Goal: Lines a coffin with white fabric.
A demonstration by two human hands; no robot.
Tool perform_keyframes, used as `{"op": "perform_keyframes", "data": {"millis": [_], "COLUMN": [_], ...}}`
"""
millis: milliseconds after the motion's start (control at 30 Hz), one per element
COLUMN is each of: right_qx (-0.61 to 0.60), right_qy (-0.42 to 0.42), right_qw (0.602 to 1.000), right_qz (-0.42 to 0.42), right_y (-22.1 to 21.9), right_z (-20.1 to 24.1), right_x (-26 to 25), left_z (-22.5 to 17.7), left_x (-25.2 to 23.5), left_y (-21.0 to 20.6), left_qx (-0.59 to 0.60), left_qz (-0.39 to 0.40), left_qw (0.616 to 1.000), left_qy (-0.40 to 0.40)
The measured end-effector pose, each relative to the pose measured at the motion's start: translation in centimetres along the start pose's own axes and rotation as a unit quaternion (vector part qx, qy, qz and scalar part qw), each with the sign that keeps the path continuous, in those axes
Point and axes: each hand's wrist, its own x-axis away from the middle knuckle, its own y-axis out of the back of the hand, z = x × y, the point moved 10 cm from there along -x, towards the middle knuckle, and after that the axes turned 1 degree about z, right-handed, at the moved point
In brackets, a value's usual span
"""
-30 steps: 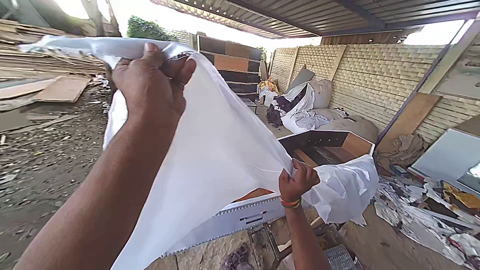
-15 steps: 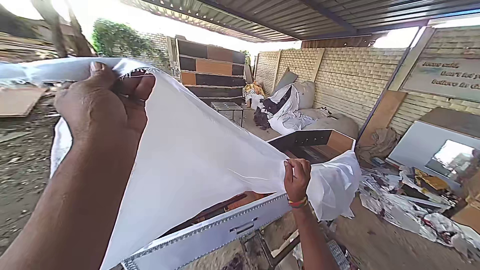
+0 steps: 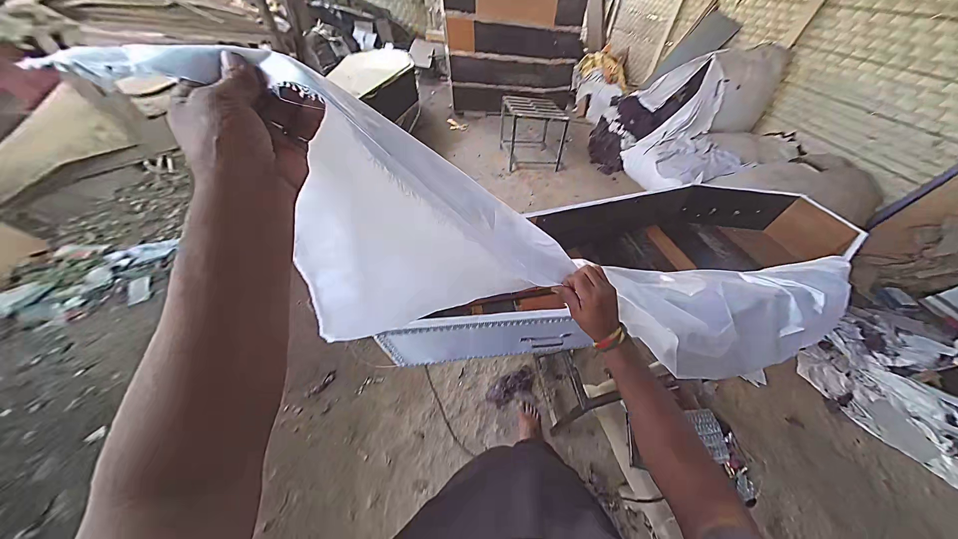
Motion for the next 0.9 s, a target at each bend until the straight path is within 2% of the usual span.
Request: {"op": "perform_keyframes", "data": {"millis": [100, 167, 333, 400, 467, 600, 700, 767, 900], "right_qx": [-0.025, -0.033, -0.057, -0.082, -0.123, -0.192, -0.206, -0.203, -0.174], "right_qy": [-0.024, -0.047, -0.073, -0.083, -0.079, -0.053, -0.056, -0.050, -0.014], "right_qw": [0.988, 0.975, 0.943, 0.929, 0.929, 0.950, 0.965, 0.958, 0.894], "right_qz": [0.149, 0.215, 0.321, 0.351, 0.340, 0.239, 0.155, 0.198, 0.413], "right_y": [-8.3, -12.2, -17.5, -18.3, -17.5, -12.0, -8.3, -9.0, -16.5], "right_z": [-0.7, -1.5, -2.6, -2.7, -2.6, -3.1, -5.1, -5.7, -3.7], "right_x": [1.9, 2.9, 4.1, 3.8, 2.4, -0.8, -2.8, -2.5, 3.3], "left_z": [4.1, 6.7, 9.0, 9.0, 8.2, 6.8, 8.0, 10.0, 14.6], "left_x": [-1.3, -1.7, -0.7, -0.8, -1.5, -3.7, -3.9, -2.6, 1.5], "left_y": [5.8, 10.0, 16.1, 17.3, 17.8, 18.5, 18.8, 20.0, 26.8], "left_qx": [-0.090, -0.132, -0.174, -0.187, -0.198, -0.195, -0.159, -0.140, -0.149], "left_qz": [-0.014, -0.049, -0.123, -0.133, -0.144, -0.130, -0.115, -0.128, -0.214], "left_qw": [0.995, 0.988, 0.971, 0.967, 0.965, 0.971, 0.979, 0.978, 0.952], "left_qy": [0.034, 0.065, 0.104, 0.109, 0.093, 0.052, 0.060, 0.089, 0.159]}}
